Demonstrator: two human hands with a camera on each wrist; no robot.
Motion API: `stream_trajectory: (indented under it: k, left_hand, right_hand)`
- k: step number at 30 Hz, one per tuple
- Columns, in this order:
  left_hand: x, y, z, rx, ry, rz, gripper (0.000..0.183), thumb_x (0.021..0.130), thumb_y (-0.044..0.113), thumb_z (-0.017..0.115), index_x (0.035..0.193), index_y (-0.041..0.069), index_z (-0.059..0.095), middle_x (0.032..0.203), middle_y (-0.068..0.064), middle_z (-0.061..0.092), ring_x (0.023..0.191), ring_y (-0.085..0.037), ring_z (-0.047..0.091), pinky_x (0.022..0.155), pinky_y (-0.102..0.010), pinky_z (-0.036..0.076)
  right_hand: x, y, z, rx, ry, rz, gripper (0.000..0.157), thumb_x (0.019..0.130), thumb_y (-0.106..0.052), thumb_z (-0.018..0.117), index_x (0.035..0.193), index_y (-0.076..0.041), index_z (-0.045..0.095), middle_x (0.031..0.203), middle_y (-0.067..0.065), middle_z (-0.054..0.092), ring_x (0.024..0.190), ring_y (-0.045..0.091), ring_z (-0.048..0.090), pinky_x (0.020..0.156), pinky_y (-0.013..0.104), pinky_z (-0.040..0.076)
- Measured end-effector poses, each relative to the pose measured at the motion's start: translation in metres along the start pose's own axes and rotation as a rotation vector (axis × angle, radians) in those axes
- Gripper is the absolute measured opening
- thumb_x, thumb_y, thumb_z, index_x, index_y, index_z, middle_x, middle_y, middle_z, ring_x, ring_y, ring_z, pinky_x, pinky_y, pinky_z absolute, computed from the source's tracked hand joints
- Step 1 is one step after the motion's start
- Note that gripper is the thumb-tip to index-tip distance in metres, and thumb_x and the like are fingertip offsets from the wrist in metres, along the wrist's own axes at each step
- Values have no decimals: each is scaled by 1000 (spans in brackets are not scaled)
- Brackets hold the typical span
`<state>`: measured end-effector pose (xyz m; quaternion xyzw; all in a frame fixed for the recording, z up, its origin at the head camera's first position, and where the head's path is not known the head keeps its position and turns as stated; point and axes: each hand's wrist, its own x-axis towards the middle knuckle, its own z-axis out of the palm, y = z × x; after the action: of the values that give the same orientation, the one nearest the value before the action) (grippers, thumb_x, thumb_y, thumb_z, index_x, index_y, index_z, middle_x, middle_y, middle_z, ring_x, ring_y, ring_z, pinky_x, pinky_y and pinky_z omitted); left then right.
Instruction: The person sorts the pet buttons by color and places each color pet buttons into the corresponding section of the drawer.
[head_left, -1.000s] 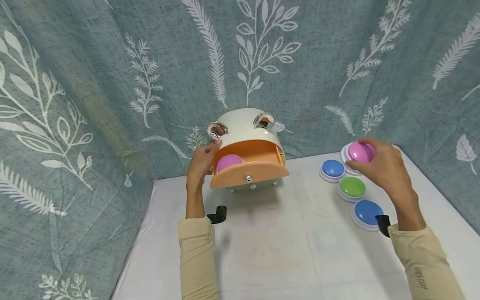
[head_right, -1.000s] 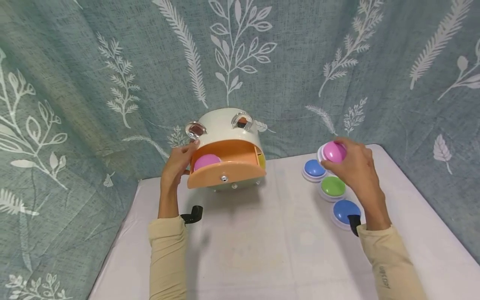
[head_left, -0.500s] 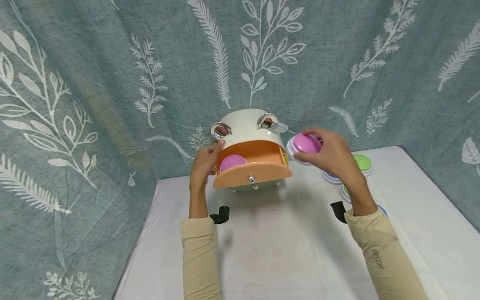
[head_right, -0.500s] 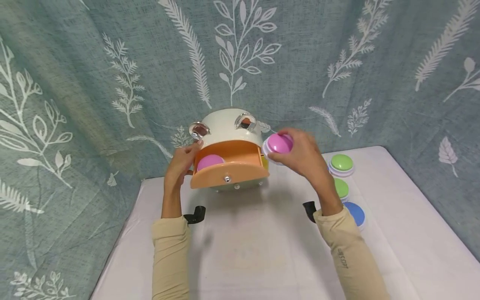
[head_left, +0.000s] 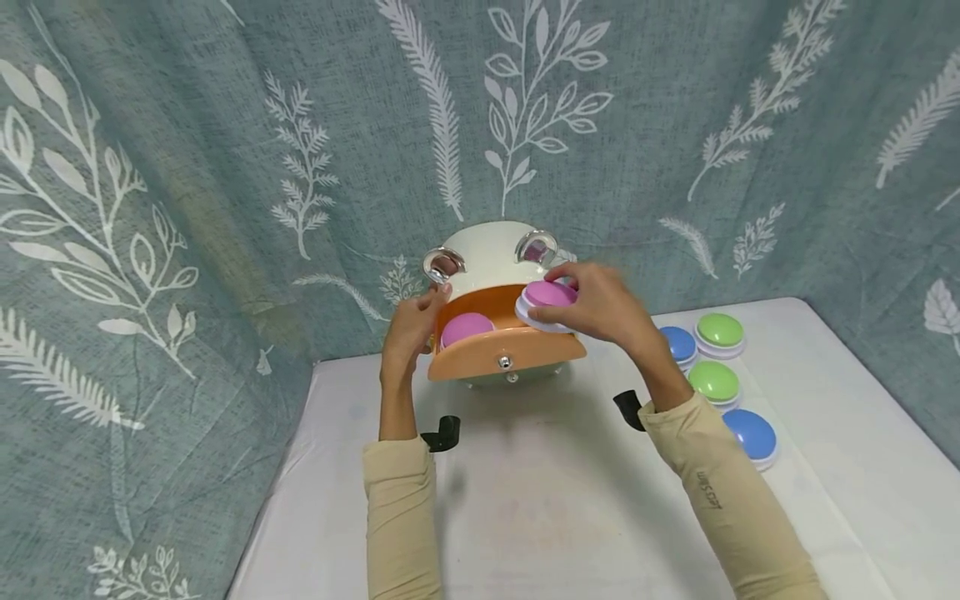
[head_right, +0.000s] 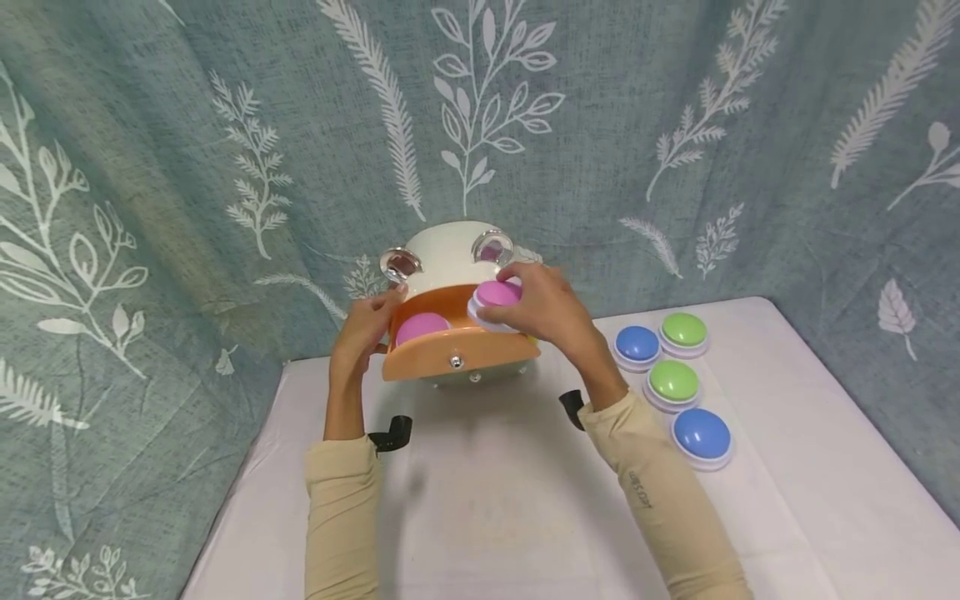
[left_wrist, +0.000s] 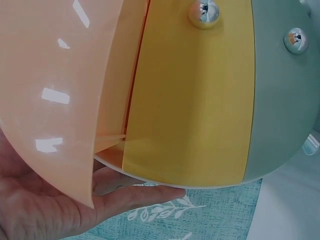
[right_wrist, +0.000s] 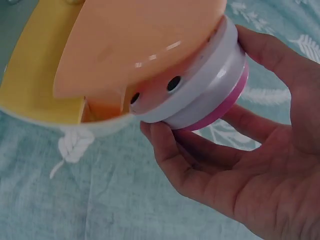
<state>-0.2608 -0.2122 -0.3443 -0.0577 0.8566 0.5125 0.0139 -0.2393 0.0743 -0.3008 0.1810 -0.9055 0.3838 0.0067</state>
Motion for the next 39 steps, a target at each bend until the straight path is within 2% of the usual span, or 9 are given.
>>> stream_trajectory:
  k: [4,8,14,19,24,28,31,36,39]
  left_hand:
    - [1,0,0,4,-6,0,72,104,63,49,159,16,45,167,-9,43,118,-29,57,88,-48,61]
    - [2,-1,0,-11,-12,-11,73,104,63,49,160,16,43,167,-10,42,139,-36,54,99,-61,58]
    - [2,-2,0,-14,-19,-19,75,104,64,50,160,16,42,169,-7,39,144,-37,51,100,-60,58]
    - [1,-2,0,-32,-27,-6,74,104,62,50,161,15,41,170,-7,37,147,-38,49,102,-63,56]
    - [2,-3,0,-38,-21,-4,74,104,62,51,160,15,42,169,-7,39,146,-37,50,102,-62,57]
    - [1,-3,0,-44,-15,-7,74,104,62,51,160,15,42,167,-11,42,146,-39,51,101,-62,57]
    - [0,-3,0,-42,-11,-13,75,103,62,51,161,15,41,166,-14,43,146,-39,51,101,-63,57]
    - [0,-3,1,-45,-11,-13,75,104,61,52,161,14,40,166,-14,43,148,-39,48,103,-65,55]
    - [0,-3,2,-56,-9,-12,74,104,61,52,160,14,42,167,-12,42,146,-39,50,102,-63,56]
  right_hand:
    - [8,-5,6,16,-44,43,60,90,-42,79,136,-6,66,106,17,74,74,23,69,67,28,53]
    - [15,-9,12,-49,-53,68,63,87,-47,80,132,-6,67,108,13,71,84,24,63,69,31,51]
    - [20,-15,15,-147,-62,56,60,82,-44,88,121,-1,72,109,13,74,90,26,61,73,33,50]
    - [28,-13,11,-184,-125,-24,45,85,-34,88,110,0,75,95,14,73,82,24,59,69,30,49]
    - [36,-12,7,-242,-261,-118,33,91,-16,81,121,-2,76,111,15,76,90,24,62,81,35,54]
    - [36,-11,5,-257,-336,-149,40,91,0,76,129,-8,75,98,8,75,77,19,54,66,27,45]
    - [34,-10,3,-242,-369,-138,44,90,7,72,130,-11,75,81,4,61,69,16,43,57,23,32]
    - [29,-7,0,-248,-370,-229,39,93,9,66,128,-7,76,93,9,71,76,18,51,62,23,39]
    - [24,-3,1,-274,-306,-308,28,94,6,68,118,-2,80,100,12,78,78,21,57,68,28,47]
